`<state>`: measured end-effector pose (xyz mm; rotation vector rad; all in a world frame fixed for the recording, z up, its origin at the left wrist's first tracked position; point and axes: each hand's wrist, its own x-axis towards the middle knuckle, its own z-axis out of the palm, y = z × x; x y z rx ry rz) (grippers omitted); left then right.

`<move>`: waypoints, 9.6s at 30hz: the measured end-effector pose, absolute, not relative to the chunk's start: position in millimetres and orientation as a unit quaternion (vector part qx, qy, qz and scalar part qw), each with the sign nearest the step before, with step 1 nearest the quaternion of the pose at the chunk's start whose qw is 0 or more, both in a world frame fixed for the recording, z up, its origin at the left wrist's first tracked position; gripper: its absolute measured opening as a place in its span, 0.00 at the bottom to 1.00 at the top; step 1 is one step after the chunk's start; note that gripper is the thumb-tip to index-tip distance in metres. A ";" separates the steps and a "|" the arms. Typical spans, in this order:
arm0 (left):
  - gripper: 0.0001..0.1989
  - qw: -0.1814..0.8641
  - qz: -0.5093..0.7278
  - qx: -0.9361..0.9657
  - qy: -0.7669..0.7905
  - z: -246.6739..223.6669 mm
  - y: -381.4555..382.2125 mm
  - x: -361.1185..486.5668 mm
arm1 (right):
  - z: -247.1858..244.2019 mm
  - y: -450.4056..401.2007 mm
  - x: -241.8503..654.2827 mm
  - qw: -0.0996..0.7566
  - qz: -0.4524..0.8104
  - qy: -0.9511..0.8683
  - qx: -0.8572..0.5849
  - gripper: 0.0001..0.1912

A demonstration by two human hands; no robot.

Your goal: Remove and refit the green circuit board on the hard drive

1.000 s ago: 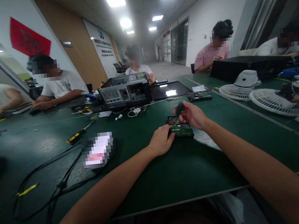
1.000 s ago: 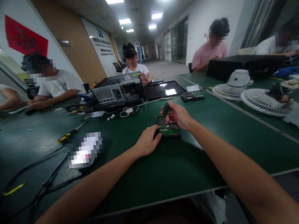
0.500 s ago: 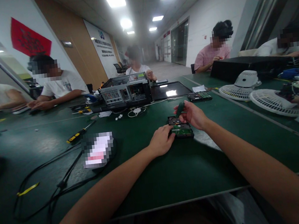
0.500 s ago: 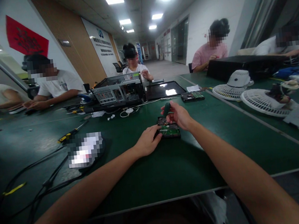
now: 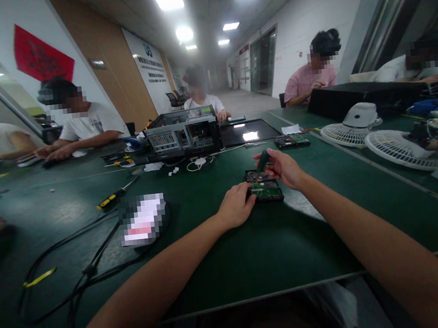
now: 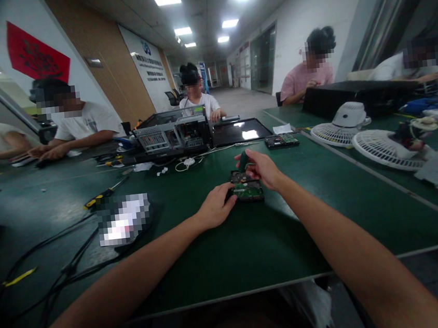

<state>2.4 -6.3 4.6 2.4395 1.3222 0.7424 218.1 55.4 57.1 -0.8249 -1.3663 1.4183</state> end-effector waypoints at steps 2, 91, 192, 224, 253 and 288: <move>0.20 0.135 0.254 0.842 0.456 4.8 -6.2 2.3 | 55.8 56.8 218.5 0.489 0.568 -0.566 -0.343 0.23; 0.20 0.097 0.242 0.860 0.438 1.1 -5.8 0.9 | 61.2 45.5 210.6 0.477 0.586 -0.562 -0.337 0.21; 0.20 0.093 0.232 0.858 0.450 1.8 -6.4 1.2 | 62.9 47.3 214.9 0.495 0.600 -0.553 -0.300 0.17; 0.20 0.088 0.219 0.861 0.450 -1.4 -4.1 0.7 | 62.0 46.8 216.1 0.494 0.592 -0.552 -0.318 0.18; 0.21 0.086 0.228 0.861 0.447 -5.5 -3.1 1.4 | 62.2 48.8 216.6 0.512 0.579 -0.545 -0.325 0.18; 0.20 0.078 0.237 0.862 0.442 -5.4 -2.4 1.4 | 62.9 47.3 216.0 0.485 0.596 -0.550 -0.326 0.22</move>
